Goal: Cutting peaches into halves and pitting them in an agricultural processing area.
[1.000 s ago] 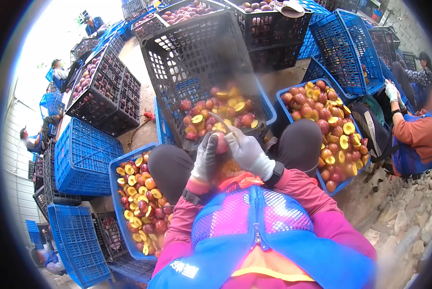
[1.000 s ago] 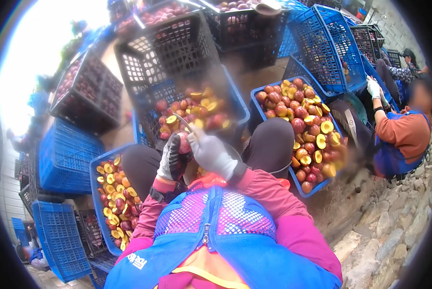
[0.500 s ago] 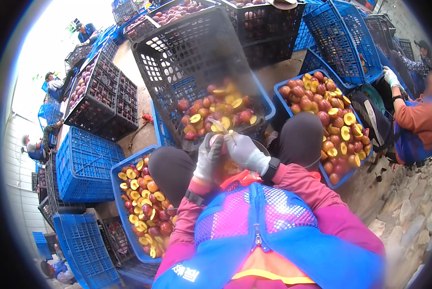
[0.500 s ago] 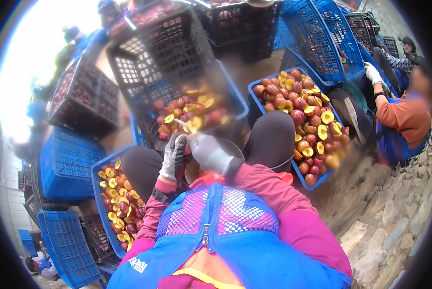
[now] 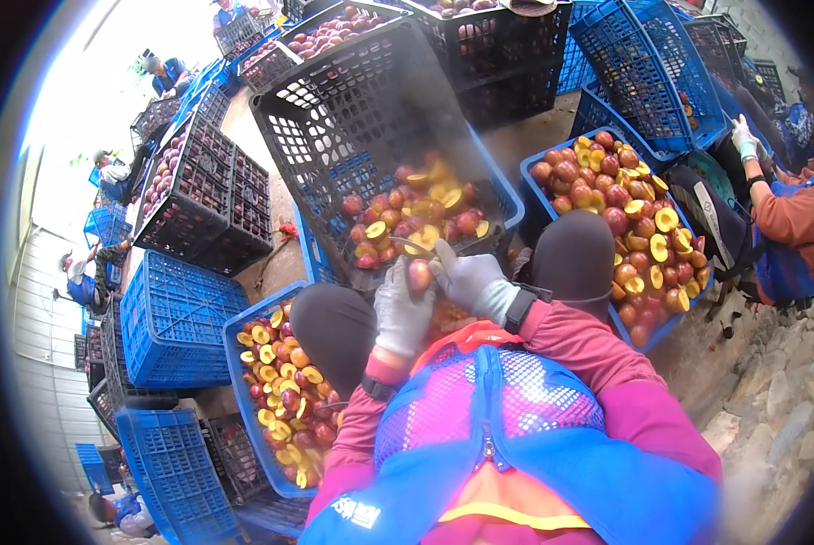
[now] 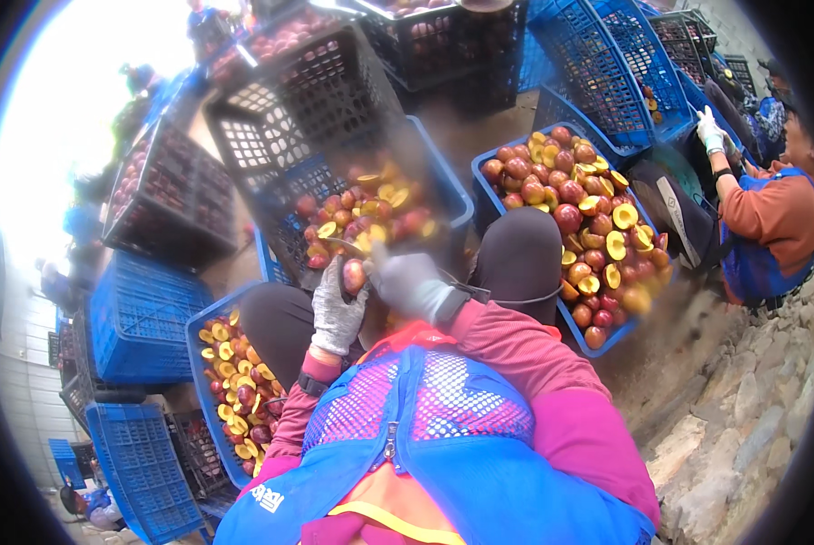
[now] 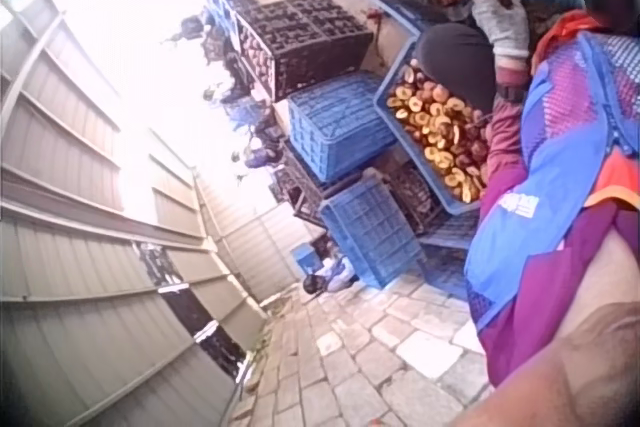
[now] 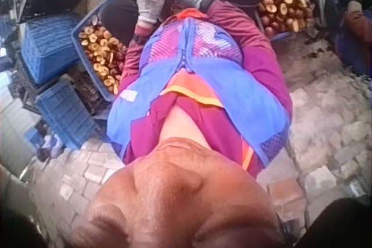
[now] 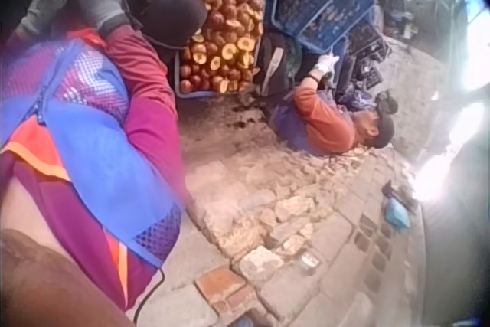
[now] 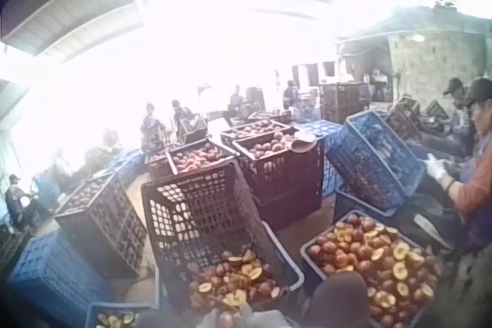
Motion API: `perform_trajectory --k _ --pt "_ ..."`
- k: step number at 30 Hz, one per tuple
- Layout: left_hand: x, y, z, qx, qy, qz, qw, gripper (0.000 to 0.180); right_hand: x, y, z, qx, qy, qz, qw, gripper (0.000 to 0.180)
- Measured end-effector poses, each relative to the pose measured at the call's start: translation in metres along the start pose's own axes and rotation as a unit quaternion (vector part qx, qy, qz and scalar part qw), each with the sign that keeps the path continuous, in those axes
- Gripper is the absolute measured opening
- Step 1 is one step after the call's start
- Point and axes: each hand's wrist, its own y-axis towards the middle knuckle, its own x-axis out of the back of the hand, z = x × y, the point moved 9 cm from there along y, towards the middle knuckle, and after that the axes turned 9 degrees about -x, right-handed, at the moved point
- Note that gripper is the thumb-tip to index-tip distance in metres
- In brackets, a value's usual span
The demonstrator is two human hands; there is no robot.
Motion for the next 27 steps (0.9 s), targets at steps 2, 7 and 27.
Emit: perform_trajectory --k 2,7,27 --pt "-0.001 -0.002 0.000 0.001 0.044 0.008 0.999 0.072 0.000 -0.002 0.003 0.019 -0.021 0.007 1.000 0.048" --pt "0.014 0.000 -0.010 0.009 0.100 0.011 0.995 0.067 -0.008 -0.011 -0.019 0.033 -0.083 0.059 0.994 0.036" --pt "0.048 0.009 0.013 0.190 -0.621 -0.040 0.760 0.053 0.040 -0.032 0.058 0.079 0.265 -0.042 0.960 0.017"
